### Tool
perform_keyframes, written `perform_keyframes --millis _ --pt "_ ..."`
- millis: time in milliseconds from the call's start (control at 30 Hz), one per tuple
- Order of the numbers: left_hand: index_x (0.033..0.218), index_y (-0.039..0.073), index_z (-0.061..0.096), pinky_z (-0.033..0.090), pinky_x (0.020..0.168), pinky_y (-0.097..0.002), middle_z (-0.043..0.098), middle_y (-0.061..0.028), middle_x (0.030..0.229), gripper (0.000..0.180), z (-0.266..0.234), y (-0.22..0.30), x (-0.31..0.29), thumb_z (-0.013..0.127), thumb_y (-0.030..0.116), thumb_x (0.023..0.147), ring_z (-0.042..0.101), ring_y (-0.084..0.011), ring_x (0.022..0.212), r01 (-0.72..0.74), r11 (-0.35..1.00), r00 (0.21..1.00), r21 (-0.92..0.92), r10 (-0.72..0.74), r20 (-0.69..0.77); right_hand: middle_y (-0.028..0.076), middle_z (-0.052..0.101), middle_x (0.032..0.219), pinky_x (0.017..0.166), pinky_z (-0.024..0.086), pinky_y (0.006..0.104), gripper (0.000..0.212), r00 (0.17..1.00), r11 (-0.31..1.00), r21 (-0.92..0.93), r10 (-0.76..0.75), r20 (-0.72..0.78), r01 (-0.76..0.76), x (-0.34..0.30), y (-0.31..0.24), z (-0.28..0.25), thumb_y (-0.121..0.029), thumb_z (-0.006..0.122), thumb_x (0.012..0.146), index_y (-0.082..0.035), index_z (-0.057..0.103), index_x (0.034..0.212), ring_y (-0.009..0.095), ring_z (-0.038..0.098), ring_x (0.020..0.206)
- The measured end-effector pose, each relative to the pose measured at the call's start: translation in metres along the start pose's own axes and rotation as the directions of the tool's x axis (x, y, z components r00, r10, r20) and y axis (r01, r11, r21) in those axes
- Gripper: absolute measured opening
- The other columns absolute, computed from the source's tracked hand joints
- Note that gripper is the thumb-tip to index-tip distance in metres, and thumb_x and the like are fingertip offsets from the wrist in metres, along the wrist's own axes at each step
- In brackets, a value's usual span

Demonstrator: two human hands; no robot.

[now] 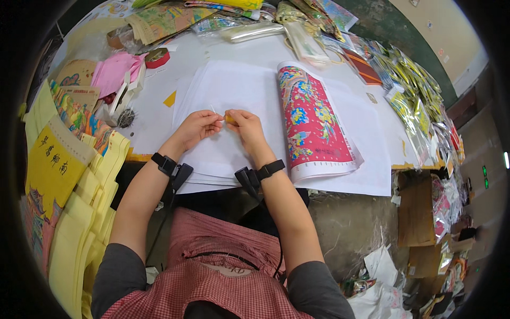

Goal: The recorder is sorting and inspecting a stack of printed canvases and white separator sheets on a workshop table.

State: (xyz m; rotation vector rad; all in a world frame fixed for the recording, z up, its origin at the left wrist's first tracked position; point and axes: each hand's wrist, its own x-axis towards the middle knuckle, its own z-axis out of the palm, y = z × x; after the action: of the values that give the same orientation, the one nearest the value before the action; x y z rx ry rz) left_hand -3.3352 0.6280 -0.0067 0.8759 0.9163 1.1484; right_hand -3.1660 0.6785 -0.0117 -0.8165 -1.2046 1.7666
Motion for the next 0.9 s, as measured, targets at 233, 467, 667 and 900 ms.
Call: perform_keyframes --millis 233,467,667,900 --pt "0.091 0.002 0.058 0.046 0.066 -0.0206 0.059 -0.0033 0.079 0.015 -0.001 -0.008 0.004 0.049 0.015 0.09 0.055 -0.009 0.069 -0.054 0.998 0.998 0.032 0.053 0.021 0.01 0.063 0.094 0.076 0.047 0.0257 0.025 0.994 0.993 -0.117 0.004 0.11 0.009 0.003 0.004 0.004 -0.018 0.058 0.085 0.004 0.062 0.098 0.014 0.059 0.086" --pt "0.085 0.003 0.059 0.043 0.056 -0.0199 0.06 -0.0029 0.071 0.017 0.012 -0.008 0.006 0.054 0.019 0.086 0.055 -0.0081 0.061 0.0 0.918 1.0 0.397 -0.011 0.024 0.011 0.063 0.089 0.077 0.049 0.0275 0.02 0.993 0.984 -0.175 -0.022 0.112 0.041 0.001 0.004 -0.005 -0.013 0.059 0.084 0.005 0.061 0.094 0.016 0.06 0.082" --pt "0.083 0.003 0.061 0.041 0.052 -0.0207 0.058 -0.0012 0.067 0.014 0.003 0.011 0.002 0.059 0.017 0.081 0.053 -0.0072 0.057 -0.015 0.872 0.973 0.489 0.124 -0.192 0.012 0.061 0.09 0.07 0.051 0.0246 0.01 0.998 0.975 0.219 0.031 0.055 -0.042 0.002 -0.001 -0.012 -0.008 0.059 0.085 0.001 0.055 0.085 0.019 0.062 0.082" --pt "0.081 0.0 0.061 0.046 0.059 -0.0279 0.06 -0.0067 0.07 0.019 -0.028 0.006 0.01 0.066 0.016 0.073 0.056 -0.0168 0.06 -0.249 0.232 0.783 0.94 0.619 0.055 0.011 0.061 0.085 0.063 0.05 0.0224 0.011 0.999 0.981 0.194 0.034 0.003 -0.034 0.001 -0.001 -0.012 -0.009 0.061 0.084 -0.001 0.054 0.081 0.013 0.058 0.068"
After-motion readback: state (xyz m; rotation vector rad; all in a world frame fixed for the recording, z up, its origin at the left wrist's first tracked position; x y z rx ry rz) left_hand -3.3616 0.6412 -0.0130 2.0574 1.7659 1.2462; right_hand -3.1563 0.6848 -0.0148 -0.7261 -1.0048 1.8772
